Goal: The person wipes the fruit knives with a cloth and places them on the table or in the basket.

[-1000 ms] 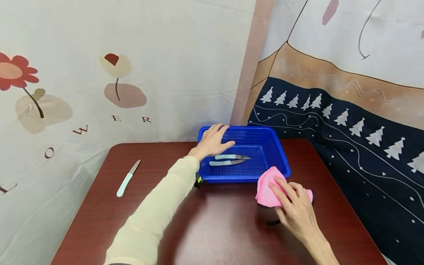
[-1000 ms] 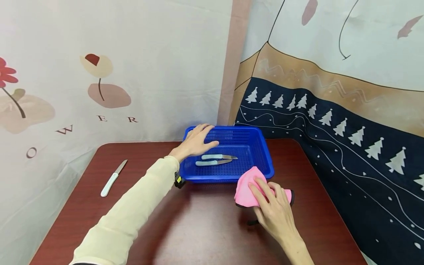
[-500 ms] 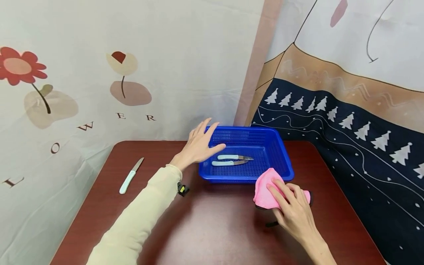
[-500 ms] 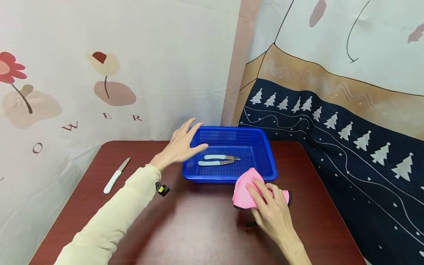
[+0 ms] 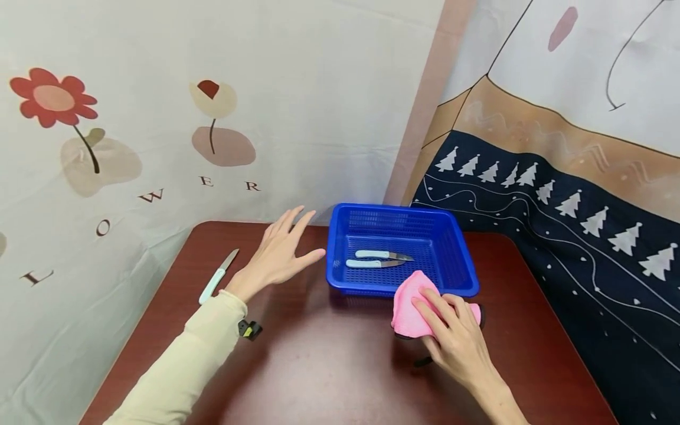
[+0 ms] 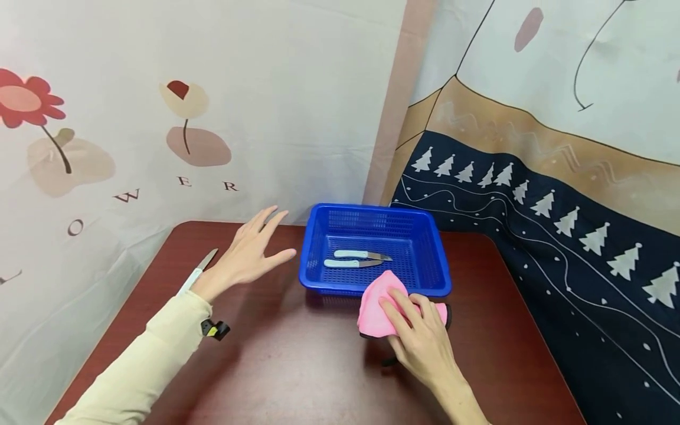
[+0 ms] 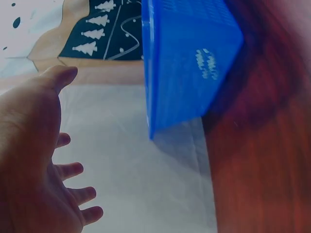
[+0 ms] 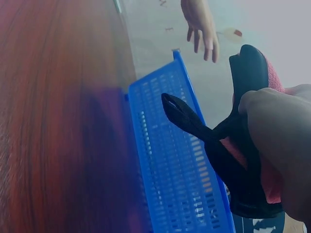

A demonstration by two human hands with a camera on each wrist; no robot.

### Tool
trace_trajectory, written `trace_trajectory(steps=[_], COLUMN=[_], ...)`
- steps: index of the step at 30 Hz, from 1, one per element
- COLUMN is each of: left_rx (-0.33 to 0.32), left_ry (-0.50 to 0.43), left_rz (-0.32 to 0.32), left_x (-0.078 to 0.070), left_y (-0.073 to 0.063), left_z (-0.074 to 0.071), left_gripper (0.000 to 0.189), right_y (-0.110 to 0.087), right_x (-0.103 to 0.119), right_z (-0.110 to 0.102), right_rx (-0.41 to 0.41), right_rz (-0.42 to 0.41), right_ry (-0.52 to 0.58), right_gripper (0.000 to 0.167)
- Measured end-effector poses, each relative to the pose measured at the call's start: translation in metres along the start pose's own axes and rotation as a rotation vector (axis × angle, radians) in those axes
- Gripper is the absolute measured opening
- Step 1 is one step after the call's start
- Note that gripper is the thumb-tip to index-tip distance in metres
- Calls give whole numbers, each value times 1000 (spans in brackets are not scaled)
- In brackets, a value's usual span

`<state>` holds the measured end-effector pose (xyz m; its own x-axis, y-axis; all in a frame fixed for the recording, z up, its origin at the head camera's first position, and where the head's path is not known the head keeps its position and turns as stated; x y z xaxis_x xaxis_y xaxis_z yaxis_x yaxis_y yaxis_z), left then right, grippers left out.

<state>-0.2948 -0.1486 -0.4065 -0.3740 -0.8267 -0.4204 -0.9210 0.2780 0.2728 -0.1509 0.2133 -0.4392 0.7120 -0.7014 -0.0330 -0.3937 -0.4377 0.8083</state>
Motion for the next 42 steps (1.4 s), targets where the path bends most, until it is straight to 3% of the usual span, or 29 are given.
trace_trajectory(steps=[5, 13, 19, 32, 42], left_rx=[-18, -52, -71, -28, 46], left_ry=[8, 25, 40, 49, 81], left_rz=[-36, -129, -198, -348, -449], left_x=[25, 78, 113, 172, 201], left_y=[-25, -70, -94, -119, -134], left_z=[-8, -16, -19, -15, -4], left_gripper=[93, 89, 89, 93, 89], right_y=[5, 9, 13, 21, 25], right_x=[8, 19, 27, 53, 68], right_z=[8, 20, 27, 43, 50], right_rx=[-1, 9, 9, 27, 18], right_rz=[-25, -63, -80, -134, -199], right_ry=[29, 48, 59, 114, 149], right_gripper=[46, 45, 44, 44, 42])
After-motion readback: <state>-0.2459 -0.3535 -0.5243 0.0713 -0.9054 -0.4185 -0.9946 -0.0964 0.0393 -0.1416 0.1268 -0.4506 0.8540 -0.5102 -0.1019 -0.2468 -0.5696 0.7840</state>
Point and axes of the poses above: each hand's wrist, its own y-axis towards the middle knuckle, its own z-axis out of the palm, x = y × z, the point moved 6 cm from there along y, towards the middle knuckle, and after that the axes turned 3 degrees about -x, right-handed, at the moved point
